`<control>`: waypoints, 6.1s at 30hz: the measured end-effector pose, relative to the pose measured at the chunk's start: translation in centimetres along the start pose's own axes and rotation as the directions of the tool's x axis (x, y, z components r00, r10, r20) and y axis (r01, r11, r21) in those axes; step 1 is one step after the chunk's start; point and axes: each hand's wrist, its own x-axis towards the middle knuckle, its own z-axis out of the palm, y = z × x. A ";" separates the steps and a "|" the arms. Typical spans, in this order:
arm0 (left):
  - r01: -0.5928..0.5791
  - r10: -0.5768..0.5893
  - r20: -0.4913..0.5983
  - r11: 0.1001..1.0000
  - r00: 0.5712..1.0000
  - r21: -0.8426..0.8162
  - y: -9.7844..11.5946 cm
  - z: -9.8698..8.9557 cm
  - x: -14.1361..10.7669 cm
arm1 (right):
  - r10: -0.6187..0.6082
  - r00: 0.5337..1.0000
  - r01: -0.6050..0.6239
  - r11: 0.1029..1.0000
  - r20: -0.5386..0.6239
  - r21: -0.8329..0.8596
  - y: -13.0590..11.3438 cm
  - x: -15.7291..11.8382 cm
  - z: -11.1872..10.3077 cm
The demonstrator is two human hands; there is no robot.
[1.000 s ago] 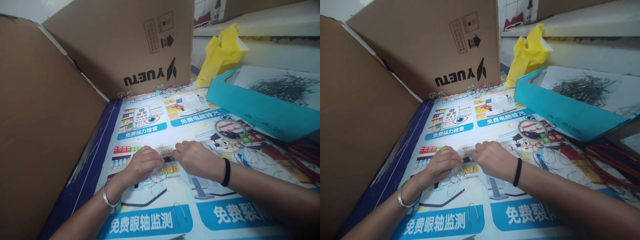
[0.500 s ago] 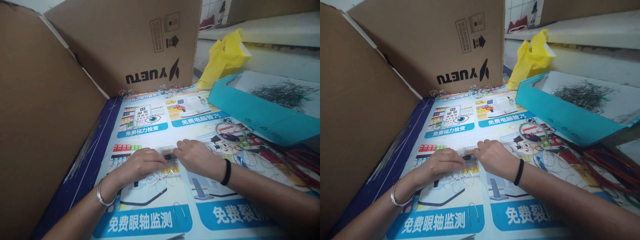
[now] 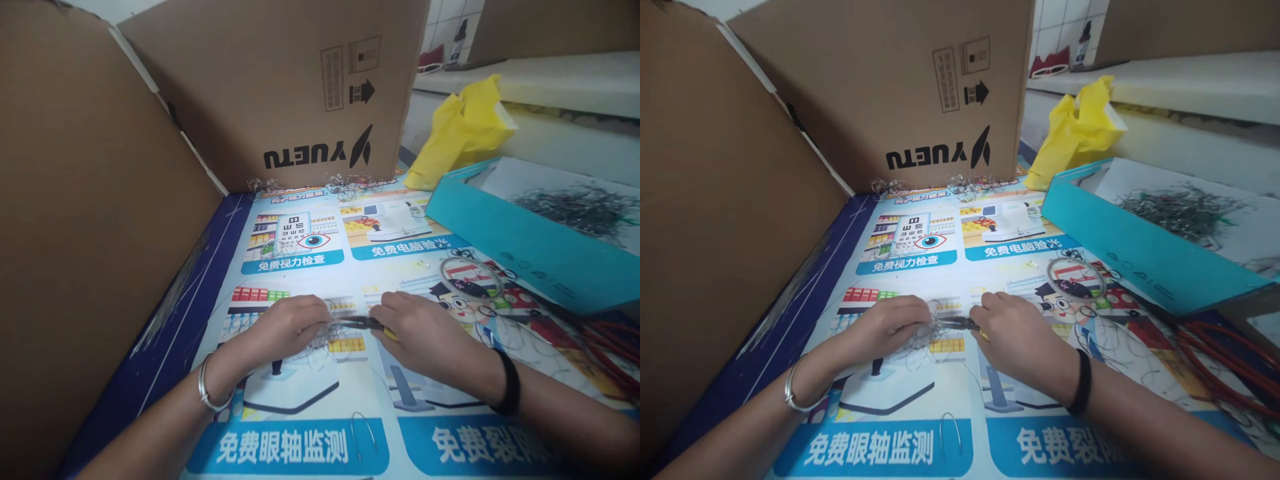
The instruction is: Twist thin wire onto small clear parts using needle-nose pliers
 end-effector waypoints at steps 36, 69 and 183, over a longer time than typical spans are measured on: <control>0.336 -0.116 -0.482 0.853 0.869 0.401 1.4 1.5 -0.1 | 0.147 0.987 -0.162 0.925 0.071 0.343 -0.5 0.5 -1.3; 0.151 -0.072 -0.460 0.979 0.885 0.138 2.1 2.5 0.2 | 0.326 0.945 -0.148 0.475 -0.018 0.867 -3.2 2.5 2.7; 0.134 -0.204 -0.436 0.973 0.876 -0.187 1.9 3.0 0.5 | 0.366 0.921 -0.104 0.557 -0.131 0.824 -4.3 2.8 2.6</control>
